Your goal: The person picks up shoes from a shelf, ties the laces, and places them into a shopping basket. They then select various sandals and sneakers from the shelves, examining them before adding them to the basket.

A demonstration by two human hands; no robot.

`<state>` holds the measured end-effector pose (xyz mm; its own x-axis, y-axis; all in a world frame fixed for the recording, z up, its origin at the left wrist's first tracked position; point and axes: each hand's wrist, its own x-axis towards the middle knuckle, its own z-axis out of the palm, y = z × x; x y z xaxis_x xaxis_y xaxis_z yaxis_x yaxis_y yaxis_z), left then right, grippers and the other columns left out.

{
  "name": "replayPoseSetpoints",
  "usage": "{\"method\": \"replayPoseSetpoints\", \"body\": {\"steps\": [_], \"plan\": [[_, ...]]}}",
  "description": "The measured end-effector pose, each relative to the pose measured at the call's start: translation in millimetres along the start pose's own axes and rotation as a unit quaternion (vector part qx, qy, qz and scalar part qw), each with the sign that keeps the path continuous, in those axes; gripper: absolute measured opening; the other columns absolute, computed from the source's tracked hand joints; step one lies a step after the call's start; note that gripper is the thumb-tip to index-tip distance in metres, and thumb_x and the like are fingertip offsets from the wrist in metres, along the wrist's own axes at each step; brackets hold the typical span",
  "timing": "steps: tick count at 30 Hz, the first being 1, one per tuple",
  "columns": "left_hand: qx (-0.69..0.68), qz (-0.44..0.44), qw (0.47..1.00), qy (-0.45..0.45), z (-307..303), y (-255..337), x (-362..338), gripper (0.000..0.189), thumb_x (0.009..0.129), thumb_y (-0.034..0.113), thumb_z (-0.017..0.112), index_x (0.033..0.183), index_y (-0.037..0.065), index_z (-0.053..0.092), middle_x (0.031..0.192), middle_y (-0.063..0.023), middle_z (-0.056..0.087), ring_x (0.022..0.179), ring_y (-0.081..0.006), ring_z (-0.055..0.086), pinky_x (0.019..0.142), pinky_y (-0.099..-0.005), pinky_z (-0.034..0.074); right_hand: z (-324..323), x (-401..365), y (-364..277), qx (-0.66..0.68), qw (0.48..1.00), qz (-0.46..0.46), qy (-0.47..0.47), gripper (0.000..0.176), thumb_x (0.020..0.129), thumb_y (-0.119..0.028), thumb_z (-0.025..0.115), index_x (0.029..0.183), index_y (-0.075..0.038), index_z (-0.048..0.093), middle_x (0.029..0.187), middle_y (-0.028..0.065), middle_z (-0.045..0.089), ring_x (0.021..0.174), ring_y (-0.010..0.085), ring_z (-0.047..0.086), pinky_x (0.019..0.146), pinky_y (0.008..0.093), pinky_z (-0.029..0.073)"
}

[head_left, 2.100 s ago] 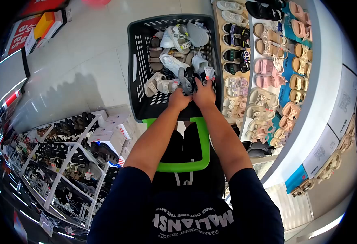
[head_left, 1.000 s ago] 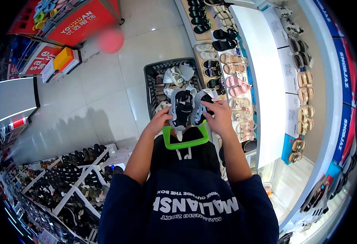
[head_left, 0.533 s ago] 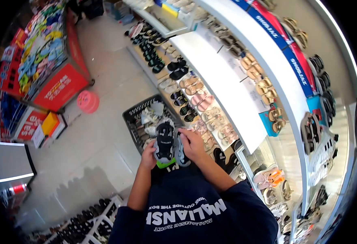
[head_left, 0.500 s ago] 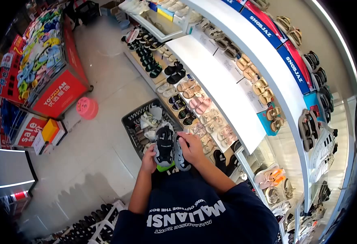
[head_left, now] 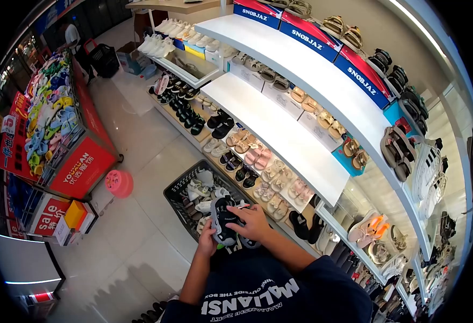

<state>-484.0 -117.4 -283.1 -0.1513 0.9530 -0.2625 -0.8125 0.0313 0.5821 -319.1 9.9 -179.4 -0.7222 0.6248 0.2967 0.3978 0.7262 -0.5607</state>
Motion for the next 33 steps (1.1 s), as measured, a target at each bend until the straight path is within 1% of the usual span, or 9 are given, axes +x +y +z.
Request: {"method": "replayPoseSetpoints", "body": {"steps": [3, 7, 15, 18, 20, 22, 29, 32, 33], "plan": [[-0.01, 0.01, 1.0, -0.015, 5, 3, 3, 0.052, 0.089, 0.014, 0.046, 0.14, 0.001, 0.046, 0.134, -0.0156, 0.06, 0.123, -0.0275, 0.061, 0.109, -0.0426, 0.047, -9, 0, -7, 0.039, 0.997, 0.062, -0.025, 0.059, 0.083, -0.048, 0.079, 0.132, -0.016, 0.067, 0.08, 0.0004, 0.069, 0.071, 0.0163, 0.062, 0.081, 0.0357, 0.039], [-0.02, 0.025, 0.999, -0.023, 21, 14, 4, 0.049, 0.093, 0.014, 0.045, 0.14, 0.0, 0.046, 0.134, -0.015, 0.061, 0.124, -0.0254, 0.061, 0.109, -0.0399, 0.046, -9, 5, -4, 0.042, 0.997, 0.07, -0.009, 0.057, 0.079, -0.048, 0.082, 0.121, -0.01, 0.07, 0.066, -0.0025, 0.06, 0.061, 0.015, 0.056, 0.076, 0.0346, 0.037], [-0.033, 0.023, 0.999, -0.032, 22, 12, 5, 0.049, 0.104, 0.02, 0.042, 0.149, 0.001, 0.04, 0.143, -0.0148, 0.056, 0.132, -0.0251, 0.057, 0.112, -0.0419, 0.045, -1, 10, -2, 0.059, 0.996, 0.067, 0.031, 0.054, 0.079, -0.043, 0.084, 0.115, -0.005, 0.07, 0.064, -0.0026, 0.057, 0.057, 0.0153, 0.053, 0.072, 0.0342, 0.037], [-0.018, -0.002, 0.999, -0.041, 30, 15, -6, 0.056, 0.1, 0.017, 0.054, 0.151, 0.002, 0.038, 0.144, -0.0116, 0.056, 0.132, -0.0256, 0.057, 0.11, -0.0424, 0.046, -2, 11, 3, 0.042, 0.996, 0.076, -0.013, 0.048, 0.08, -0.04, 0.084, 0.111, -0.006, 0.07, 0.064, -0.0027, 0.057, 0.057, 0.0153, 0.052, 0.073, 0.0345, 0.037], [0.016, -0.027, 0.999, -0.014, 22, 5, -10, 0.067, 0.092, 0.007, 0.067, 0.153, 0.005, 0.038, 0.14, -0.0069, 0.058, 0.127, -0.0218, 0.059, 0.106, -0.0404, 0.049, 2, 14, 3, 0.044, 0.997, 0.061, 0.014, 0.046, 0.08, -0.039, 0.084, 0.11, -0.006, 0.07, 0.064, -0.003, 0.056, 0.057, 0.0154, 0.052, 0.073, 0.0346, 0.037], [0.009, -0.073, 0.997, 0.015, 24, 5, -12, 0.071, 0.091, 0.006, 0.066, 0.155, 0.008, 0.034, 0.142, -0.0096, 0.057, 0.131, -0.0261, 0.057, 0.109, -0.0443, 0.048, 4, 17, 3, 0.024, 0.999, 0.047, -0.001, 0.046, 0.079, -0.038, 0.085, 0.109, -0.006, 0.07, 0.063, -0.0032, 0.056, 0.057, 0.0157, 0.052, 0.075, 0.0349, 0.037], [0.041, -0.132, 0.988, 0.062, 20, 15, -13, 0.066, 0.095, 0.014, 0.068, 0.152, 0.008, 0.037, 0.14, -0.0083, 0.056, 0.128, -0.0245, 0.058, 0.102, -0.0433, 0.053, 18, 30, 13, 0.022, 0.999, 0.026, -0.021, 0.045, 0.078, -0.038, 0.086, 0.106, -0.006, 0.071, 0.063, -0.0033, 0.056, 0.056, 0.0158, 0.052, 0.073, 0.0346, 0.037], [0.2, -0.046, 0.978, 0.022, -6, -5, -14, 0.066, 0.092, 0.027, 0.076, 0.146, 0.006, 0.044, 0.131, -0.0073, 0.062, 0.119, -0.0214, 0.062, 0.097, -0.0372, 0.053, 25, 34, 18, 0.014, 0.999, 0.02, -0.042, 0.042, 0.077, -0.036, 0.087, 0.102, -0.006, 0.07, 0.063, -0.0033, 0.057, 0.056, 0.0161, 0.052, 0.072, 0.0347, 0.037], [0.248, -0.086, 0.965, -0.005, -12, -8, -14, 0.07, 0.088, 0.033, 0.08, 0.142, 0.002, 0.048, 0.126, -0.0099, 0.064, 0.116, -0.0228, 0.063, 0.098, -0.0377, 0.052, 29, 36, 23, 0.015, 0.998, 0.023, -0.048, 0.042, 0.077, -0.036, 0.087, 0.101, -0.007, 0.07, 0.063, -0.0031, 0.057, 0.056, 0.0161, 0.052, 0.072, 0.0349, 0.037]]}}
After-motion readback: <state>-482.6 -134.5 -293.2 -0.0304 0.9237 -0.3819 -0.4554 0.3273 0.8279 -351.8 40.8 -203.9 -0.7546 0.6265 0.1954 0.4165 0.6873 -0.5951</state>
